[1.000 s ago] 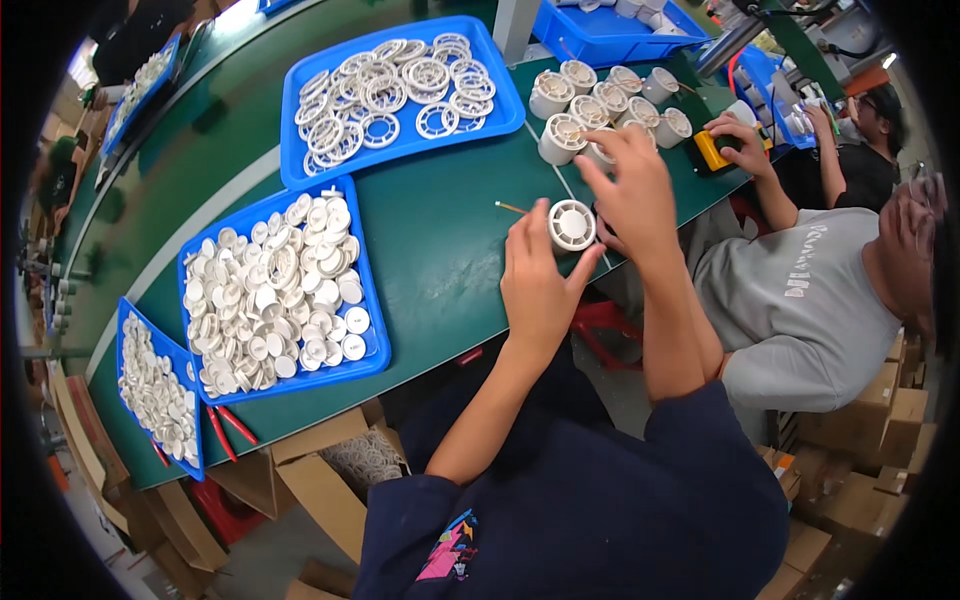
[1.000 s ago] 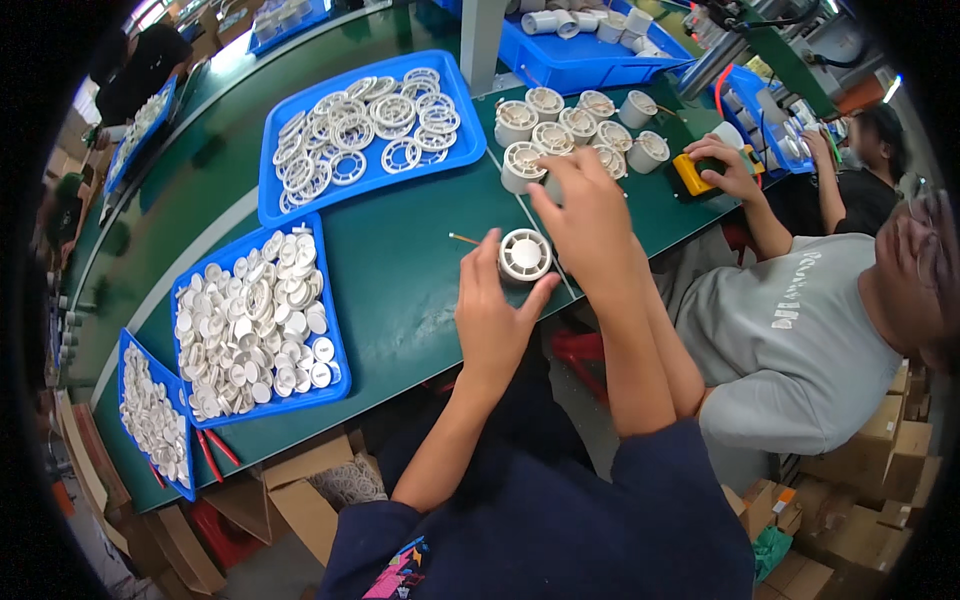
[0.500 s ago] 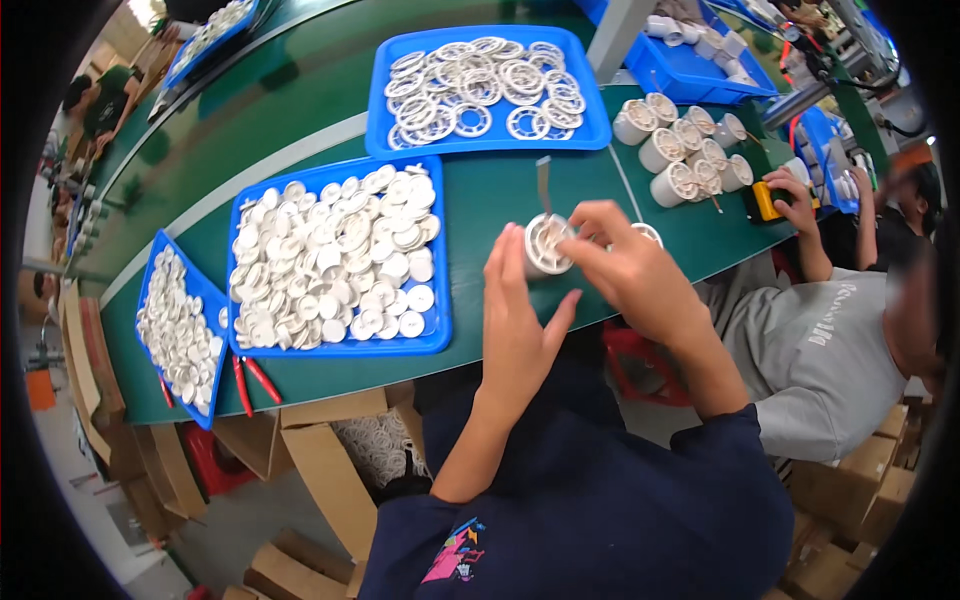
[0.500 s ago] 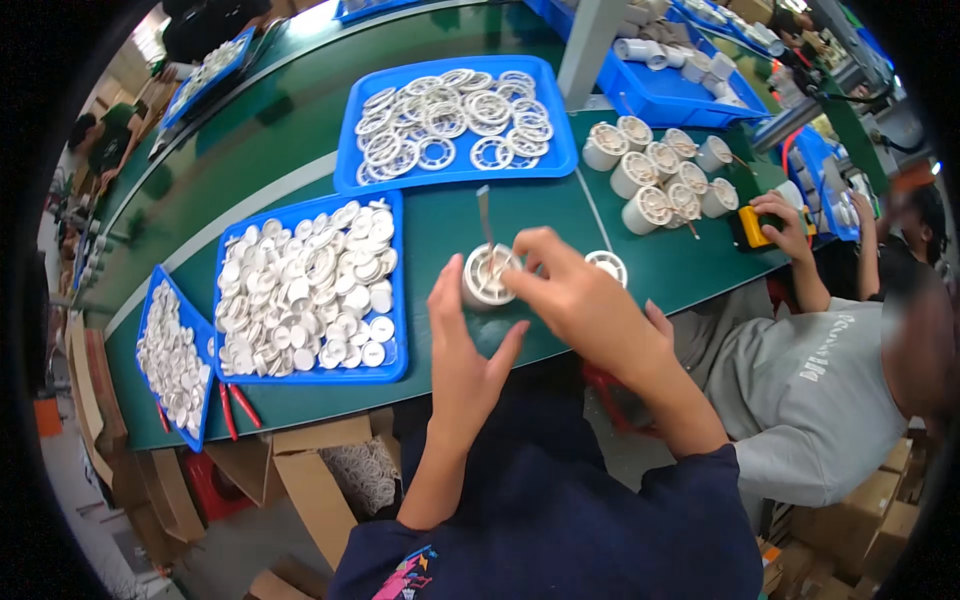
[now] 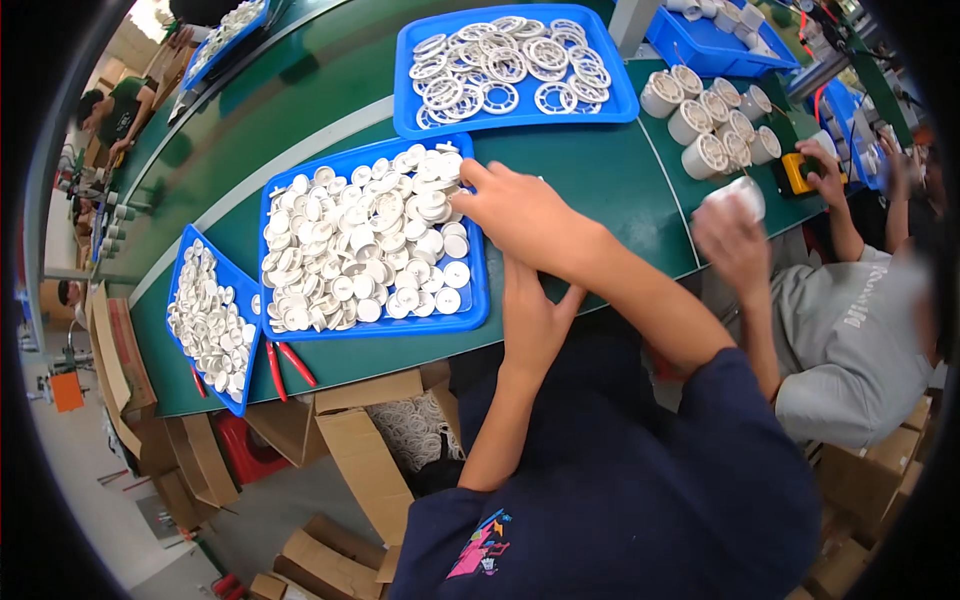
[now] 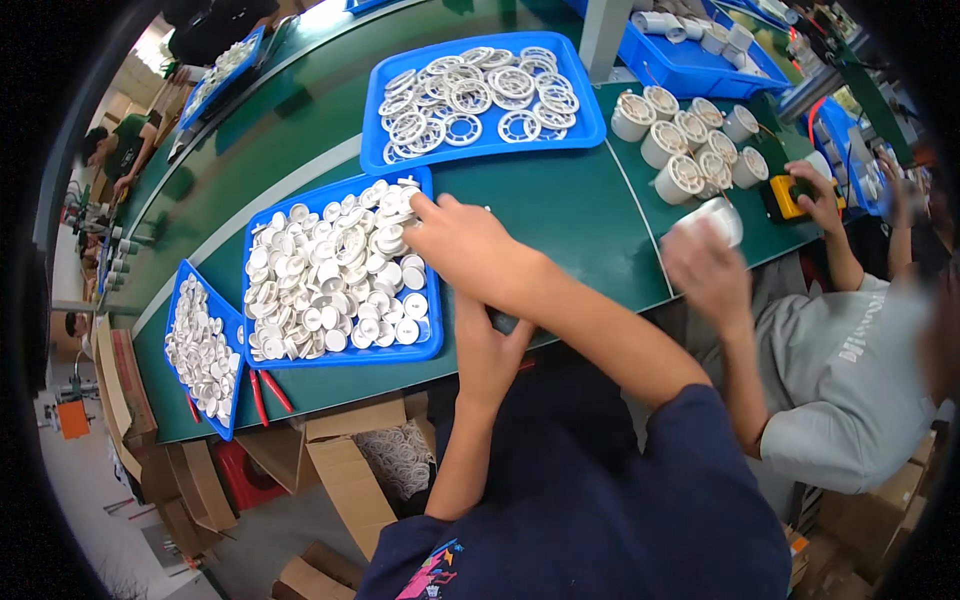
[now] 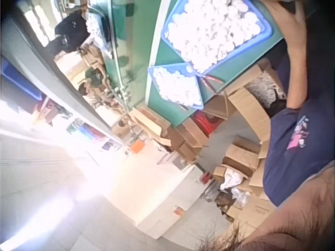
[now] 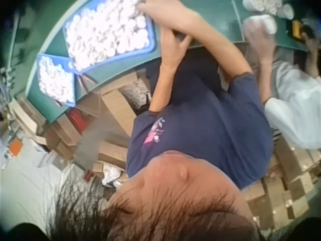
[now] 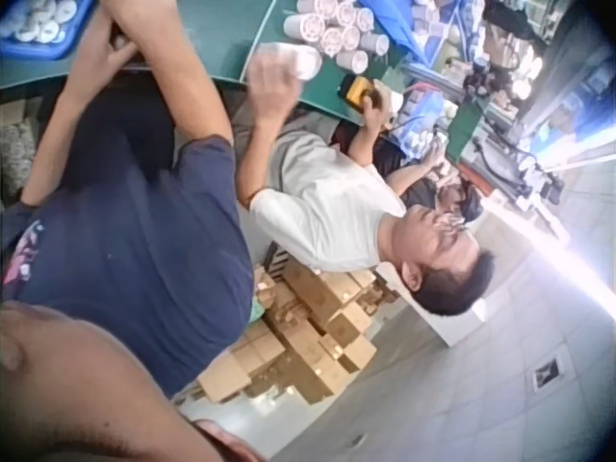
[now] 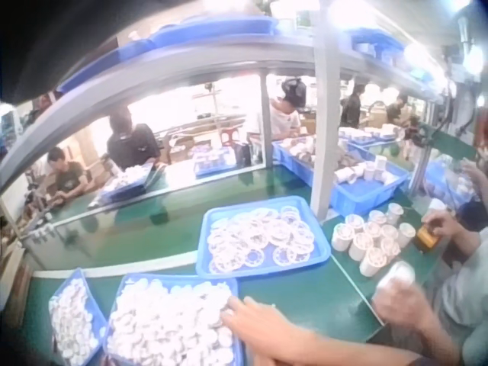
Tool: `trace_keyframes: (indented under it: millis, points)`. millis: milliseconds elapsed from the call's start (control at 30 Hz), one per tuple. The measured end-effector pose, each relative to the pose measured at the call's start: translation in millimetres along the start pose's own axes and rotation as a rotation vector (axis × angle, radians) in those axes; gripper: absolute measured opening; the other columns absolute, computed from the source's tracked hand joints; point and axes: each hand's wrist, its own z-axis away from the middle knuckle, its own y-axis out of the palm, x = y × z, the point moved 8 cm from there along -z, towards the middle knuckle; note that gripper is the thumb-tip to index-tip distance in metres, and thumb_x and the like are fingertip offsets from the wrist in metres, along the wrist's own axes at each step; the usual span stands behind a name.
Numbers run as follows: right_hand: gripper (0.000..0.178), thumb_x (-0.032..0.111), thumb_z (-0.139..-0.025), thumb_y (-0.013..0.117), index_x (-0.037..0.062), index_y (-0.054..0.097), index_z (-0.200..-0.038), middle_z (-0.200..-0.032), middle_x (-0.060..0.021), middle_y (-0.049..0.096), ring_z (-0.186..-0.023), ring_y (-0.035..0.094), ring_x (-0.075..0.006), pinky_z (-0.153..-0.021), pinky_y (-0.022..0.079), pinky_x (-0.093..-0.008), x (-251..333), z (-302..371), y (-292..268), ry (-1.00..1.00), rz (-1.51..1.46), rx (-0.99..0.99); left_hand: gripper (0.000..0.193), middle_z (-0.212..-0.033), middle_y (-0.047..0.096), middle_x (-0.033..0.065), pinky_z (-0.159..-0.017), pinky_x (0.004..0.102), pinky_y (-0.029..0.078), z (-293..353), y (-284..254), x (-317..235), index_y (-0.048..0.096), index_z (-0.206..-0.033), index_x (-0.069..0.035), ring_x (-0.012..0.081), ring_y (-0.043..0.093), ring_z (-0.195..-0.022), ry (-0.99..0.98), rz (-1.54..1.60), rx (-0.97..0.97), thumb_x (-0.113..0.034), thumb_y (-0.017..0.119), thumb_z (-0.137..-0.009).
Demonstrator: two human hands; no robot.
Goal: Assembling small electronic components for smoke detectors on a factory production line.
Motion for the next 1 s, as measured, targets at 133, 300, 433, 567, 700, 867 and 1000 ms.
trace_keyframes:
  millis: [133, 300, 433, 567, 700, 867, 1000]
  points:
    - [0.022, 0.004, -0.089, 0.07, 0.0053, 0.07, -0.111, -0.126, -0.0099, 0.06, -0.113, 0.064, -0.0291, -0.089, 0.06, -0.0402, -1, -4, -11, -0.1, -0.036, 0.017, 0.062, -0.126, 0.063, 0.0223, -0.097, 0.0437, 0.051, 2, 4, 6, 0.054, -0.136, 0.004, 0.0401, 0.064, -0.116, -0.088, 0.069, 0.042, -0.009, 0.085, -0.084]
    - [0.016, 0.007, -0.097, 0.07, -0.0017, 0.067, -0.11, -0.104, -0.0116, 0.068, -0.09, 0.07, -0.0247, -0.083, 0.057, -0.0338, -20, 26, -86, -0.162, -0.412, -0.34, 0.071, -0.135, 0.057, 0.0226, -0.102, 0.0469, 0.05, -1, 2, -5, 0.054, -0.145, -0.003, 0.0405, 0.06, -0.121, 0.038, -0.014, 0.015, -0.01, 0.088, -0.083]
    - [0.018, 0.013, -0.103, 0.068, -0.0003, 0.072, -0.115, -0.095, -0.0056, 0.073, -0.076, 0.065, -0.0092, -0.066, 0.053, -0.0261, -66, 85, -92, 0.295, -0.832, -0.439, 0.068, -0.142, 0.055, 0.0214, -0.102, 0.0457, 0.052, 2, 10, -5, 0.061, -0.147, -0.011, 0.0383, 0.06, -0.125, 0.135, -0.157, 0.1, -0.011, 0.087, -0.085]
    - [0.016, 0.011, -0.102, 0.07, -0.0021, 0.074, -0.11, -0.096, -0.0055, 0.071, -0.071, 0.062, -0.0073, -0.061, 0.049, -0.0237, -71, 136, -56, 0.524, -1.071, -0.336, 0.068, -0.142, 0.054, 0.021, -0.097, 0.044, 0.053, 0, 14, -11, 0.06, -0.149, -0.009, 0.0384, 0.059, -0.124, 0.134, -0.143, 0.126, -0.007, 0.084, -0.085]
    - [0.015, 0.007, -0.102, 0.069, -0.0039, 0.074, -0.11, -0.099, -0.0064, 0.066, -0.068, 0.061, -0.0081, -0.061, 0.05, -0.0244, -65, 149, -40, 0.527, -1.056, -0.347, 0.073, -0.139, 0.054, 0.0203, -0.094, 0.0427, 0.052, -3, 13, -16, 0.057, -0.152, -0.006, 0.0353, 0.059, -0.118, 0.146, -0.148, 0.173, -0.002, 0.082, -0.084]
    - [0.013, 0.006, -0.101, 0.07, -0.0031, 0.076, -0.109, -0.1, -0.0068, 0.065, -0.067, 0.062, -0.0095, -0.061, 0.051, -0.0258, -71, 148, -37, 0.551, -1.026, -0.305, 0.078, -0.134, 0.054, 0.0195, -0.095, 0.0423, 0.051, -7, 15, -16, 0.055, -0.153, -0.004, 0.034, 0.058, -0.115, 0.112, -0.148, 0.162, -0.002, 0.084, -0.081]
    - [0.015, 0.008, -0.099, 0.073, -0.0018, 0.076, -0.109, -0.099, -0.0063, 0.063, -0.066, 0.059, -0.01, -0.061, 0.049, -0.0263, -67, 144, -36, 0.508, -0.991, -0.353, 0.079, -0.131, 0.054, 0.0191, -0.096, 0.0426, 0.051, -11, 19, -17, 0.056, -0.151, -0.002, 0.0343, 0.058, -0.117, 0.094, -0.158, 0.149, -0.003, 0.087, -0.078]
